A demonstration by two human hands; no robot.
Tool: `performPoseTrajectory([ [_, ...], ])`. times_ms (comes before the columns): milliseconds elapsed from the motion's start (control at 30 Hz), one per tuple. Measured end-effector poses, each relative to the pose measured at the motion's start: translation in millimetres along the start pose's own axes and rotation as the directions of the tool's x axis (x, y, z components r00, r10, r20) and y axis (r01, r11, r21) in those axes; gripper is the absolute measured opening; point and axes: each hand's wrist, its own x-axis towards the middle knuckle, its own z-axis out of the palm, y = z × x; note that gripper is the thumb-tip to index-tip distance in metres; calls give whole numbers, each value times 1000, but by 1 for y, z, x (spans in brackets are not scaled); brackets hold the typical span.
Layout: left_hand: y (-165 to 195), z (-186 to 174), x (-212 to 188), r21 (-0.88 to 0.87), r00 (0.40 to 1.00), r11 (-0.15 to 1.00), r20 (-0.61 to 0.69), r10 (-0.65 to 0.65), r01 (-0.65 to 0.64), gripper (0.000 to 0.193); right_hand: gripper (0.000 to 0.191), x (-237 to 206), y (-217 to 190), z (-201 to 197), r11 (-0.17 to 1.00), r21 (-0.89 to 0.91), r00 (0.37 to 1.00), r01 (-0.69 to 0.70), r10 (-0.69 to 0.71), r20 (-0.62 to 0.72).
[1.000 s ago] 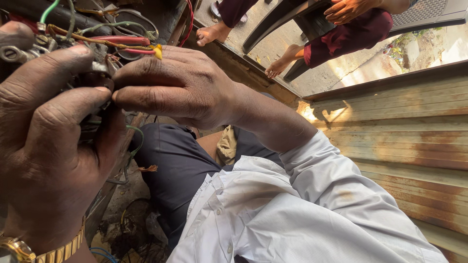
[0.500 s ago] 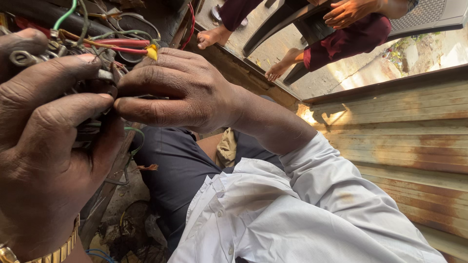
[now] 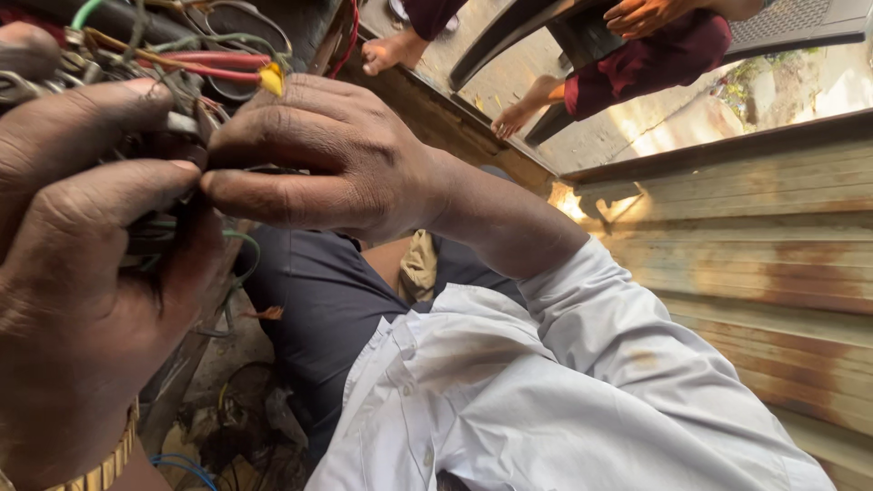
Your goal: The person holds a small electrical component with multiple wires and uses a screwdriver to tighten a terminal screw. They then use their fingers to adjust and secure the wires within the component.
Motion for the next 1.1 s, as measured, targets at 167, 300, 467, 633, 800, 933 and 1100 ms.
performPoseTrajectory([
  [167,2,-1,-1,-6,1000,1000,-1,-22,22,38,34,-1,-2,0,998,38,999,-45,45,-7],
  [300,2,-3,-1,-40,999,999,30,-33,34,41,35,-1,-4,-1,998,43,999,-42,43,-12],
  [467,4,-3,-2,-34,998,999,40,-40,41,42,31,0,-3,-1,998,43,999,-35,36,-23],
  [633,4,-5,-3,-52,998,998,47,-38,41,41,33,-1,-6,0,996,60,997,-71,73,-32],
  [800,6,-5,-1,-72,998,996,50,-44,48,41,32,-1,-14,0,982,113,988,-149,152,-25],
  [933,7,-7,-5,-50,998,997,50,-49,52,39,28,-1,-15,0,977,129,984,-167,174,-41],
  [1100,6,-8,-11,-28,997,997,47,-64,65,36,27,-9,-12,4,980,119,985,-161,166,-36],
])
